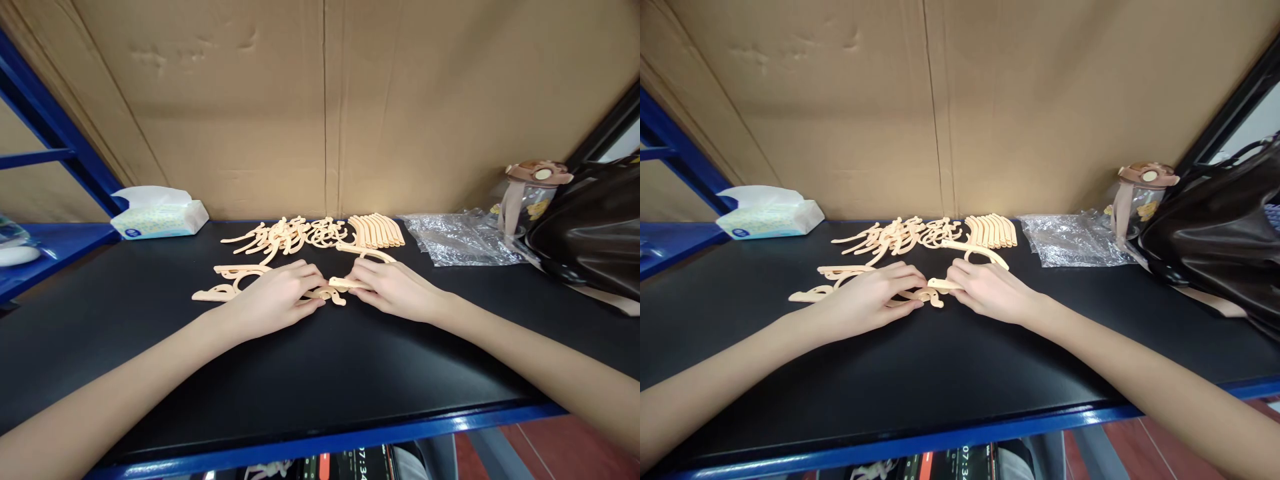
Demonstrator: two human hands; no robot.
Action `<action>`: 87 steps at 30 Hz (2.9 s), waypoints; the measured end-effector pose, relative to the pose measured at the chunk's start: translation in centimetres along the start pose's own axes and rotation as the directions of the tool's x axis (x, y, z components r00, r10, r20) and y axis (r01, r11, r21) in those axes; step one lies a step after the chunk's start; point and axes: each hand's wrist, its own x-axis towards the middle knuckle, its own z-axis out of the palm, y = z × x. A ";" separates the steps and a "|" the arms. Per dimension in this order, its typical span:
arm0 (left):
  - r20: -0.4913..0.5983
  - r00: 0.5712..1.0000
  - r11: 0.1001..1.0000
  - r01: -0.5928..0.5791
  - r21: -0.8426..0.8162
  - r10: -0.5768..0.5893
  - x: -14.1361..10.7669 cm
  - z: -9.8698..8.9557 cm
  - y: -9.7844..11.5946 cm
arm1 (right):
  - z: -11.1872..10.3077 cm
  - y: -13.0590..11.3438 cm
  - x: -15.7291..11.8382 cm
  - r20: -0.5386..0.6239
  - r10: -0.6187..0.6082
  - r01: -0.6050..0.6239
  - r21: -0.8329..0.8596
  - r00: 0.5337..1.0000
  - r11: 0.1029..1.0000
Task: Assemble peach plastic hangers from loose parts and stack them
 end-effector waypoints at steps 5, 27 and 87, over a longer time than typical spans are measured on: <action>-0.011 0.998 0.996 0.057 -0.074 -0.057 -0.2 0.2 0.0 | 0.0 0.1 0.0 0.002 0.006 -0.006 0.015 1.000 1.000; -0.138 0.973 0.977 0.196 0.082 -0.184 -0.4 -0.6 0.2 | 0.2 0.1 0.0 -0.024 0.128 -0.121 0.187 0.992 0.975; -0.004 1.000 0.800 -0.005 0.600 0.009 -0.6 0.5 1.2 | -0.2 -1.3 0.3 0.065 0.143 -0.154 0.582 0.988 0.799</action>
